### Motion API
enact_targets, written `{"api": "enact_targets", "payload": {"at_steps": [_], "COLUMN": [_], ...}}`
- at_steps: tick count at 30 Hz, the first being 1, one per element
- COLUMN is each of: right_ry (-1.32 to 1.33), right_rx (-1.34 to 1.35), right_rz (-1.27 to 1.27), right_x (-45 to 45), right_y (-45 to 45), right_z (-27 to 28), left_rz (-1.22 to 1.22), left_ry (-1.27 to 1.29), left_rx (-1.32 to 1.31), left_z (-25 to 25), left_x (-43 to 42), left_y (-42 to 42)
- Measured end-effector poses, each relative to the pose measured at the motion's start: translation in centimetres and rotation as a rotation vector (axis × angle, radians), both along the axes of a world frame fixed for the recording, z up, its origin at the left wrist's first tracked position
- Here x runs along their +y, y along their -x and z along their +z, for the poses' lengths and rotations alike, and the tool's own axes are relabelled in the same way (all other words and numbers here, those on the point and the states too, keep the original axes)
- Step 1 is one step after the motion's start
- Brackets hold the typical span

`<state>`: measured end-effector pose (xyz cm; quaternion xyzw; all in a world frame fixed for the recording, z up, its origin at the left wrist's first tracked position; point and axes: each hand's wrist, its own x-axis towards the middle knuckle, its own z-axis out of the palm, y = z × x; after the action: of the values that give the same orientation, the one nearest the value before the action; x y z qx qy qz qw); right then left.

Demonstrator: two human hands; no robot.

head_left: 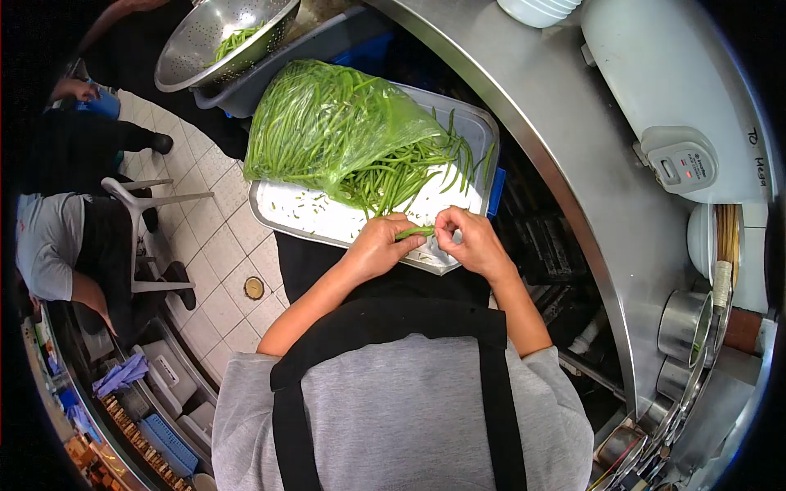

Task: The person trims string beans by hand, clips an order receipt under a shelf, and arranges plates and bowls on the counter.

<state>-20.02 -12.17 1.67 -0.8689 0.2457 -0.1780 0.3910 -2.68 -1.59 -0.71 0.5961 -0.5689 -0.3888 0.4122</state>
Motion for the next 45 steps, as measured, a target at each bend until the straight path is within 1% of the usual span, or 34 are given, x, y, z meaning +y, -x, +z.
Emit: {"api": "enact_targets", "payload": {"at_steps": [1, 4, 7, 8, 10, 11, 13, 15, 17, 20, 21, 23, 24, 28, 31, 32, 34, 37, 38, 39, 41, 42, 44, 45], "right_ry": [0.118, 0.491, 0.347, 0.301, 0.210, 0.039, -0.306, -0.568, -0.809, -0.847, -0.913, -1.044, -1.126, -1.351, -1.216, -0.994, -0.932, -0.844, -0.794, -0.745, -0.650, -0.603, -0.399, -0.297], "right_rx": [0.026, 0.103, 0.206, 0.125, -0.037, -0.033, -0.026, 0.003, -0.013, -0.042, -0.101, -0.220, -0.254, -0.486, -0.513, -0.436, -0.408, -0.335, -0.293, -0.252, -0.213, -0.195, -0.108, -0.063], "right_rz": [0.029, 0.025, -0.046, -0.048, -0.061, -0.045, -0.009, -0.016, -0.058, -0.099, -0.148, -0.248, -0.272, -0.216, -0.233, -0.218, -0.199, -0.144, -0.128, -0.114, -0.162, -0.185, -0.255, -0.289], "right_x": [-0.1, -0.6, -0.7, -0.6, -0.2, 0.1, 0.8, 1.3, 1.6, 1.0, 0.6, -0.3, -0.5, -1.0, -0.9, -0.9, -1.0, -1.0, -0.8, -0.7, -0.7, -0.7, -1.0, -1.3], "right_y": [0.0, -0.1, 0.2, 0.1, -0.2, -0.3, -0.5, -0.5, -0.5, -0.5, -0.5, -0.4, -0.5, -0.2, -0.2, -0.1, 0.2, 0.8, 0.9, 1.0, 0.9, 0.9, 0.7, 0.6], "right_z": [-0.1, -1.7, -1.7, -1.9, -2.4, -2.4, -2.2, -3.4, -3.5, -3.1, -3.2, -3.4, -2.7, -1.6, -0.6, -0.7, 0.1, 1.2, 1.8, 2.2, 2.2, 2.2, 1.8, 1.4], "left_rz": [-0.011, 0.055, 0.197, 0.193, 0.268, 0.304, 0.367, 0.402, 0.397, 0.369, 0.355, 0.235, 0.176, 0.113, 0.033, 0.070, 0.144, 0.351, 0.340, 0.339, 0.338, 0.288, 0.180, 0.103], "left_ry": [0.032, 0.000, -0.120, -0.215, -0.177, -0.157, -0.164, -0.159, -0.141, -0.084, -0.060, 0.240, 0.386, 0.422, 0.443, 0.453, 0.477, 0.205, 0.214, 0.209, 0.199, 0.321, 0.556, 0.488], "left_rx": [-0.025, 0.165, 0.460, 0.552, 0.651, 0.700, 0.720, 0.749, 0.739, 0.694, 0.674, 0.352, 0.188, 0.113, 0.070, 0.082, 0.105, 0.520, 0.522, 0.514, 0.496, 0.308, -0.071, 0.070], "left_z": [-0.1, 0.2, 0.2, -0.3, 0.1, 0.4, 0.7, 0.6, 0.7, 1.5, 2.0, 2.4, 2.6, 4.2, 4.5, 4.4, 3.9, 3.6, 3.3, 3.4, 3.8, 3.9, 4.3, 4.9], "left_x": [0.0, 0.0, -0.2, -0.2, -0.3, -0.4, -0.6, -0.6, -0.5, -0.2, -0.1, -0.1, -0.1, 0.4, 0.7, 0.6, 0.1, 0.0, 0.1, 0.1, 0.3, 0.3, 0.1, 0.6], "left_y": [-0.1, -0.3, -0.8, -1.4, -1.4, -1.4, -1.3, -1.4, -1.4, -1.1, -0.9, -0.3, 0.0, 0.8, 0.8, 0.7, 0.3, -0.3, -0.6, -0.6, -0.5, -0.5, -0.1, 0.8]}}
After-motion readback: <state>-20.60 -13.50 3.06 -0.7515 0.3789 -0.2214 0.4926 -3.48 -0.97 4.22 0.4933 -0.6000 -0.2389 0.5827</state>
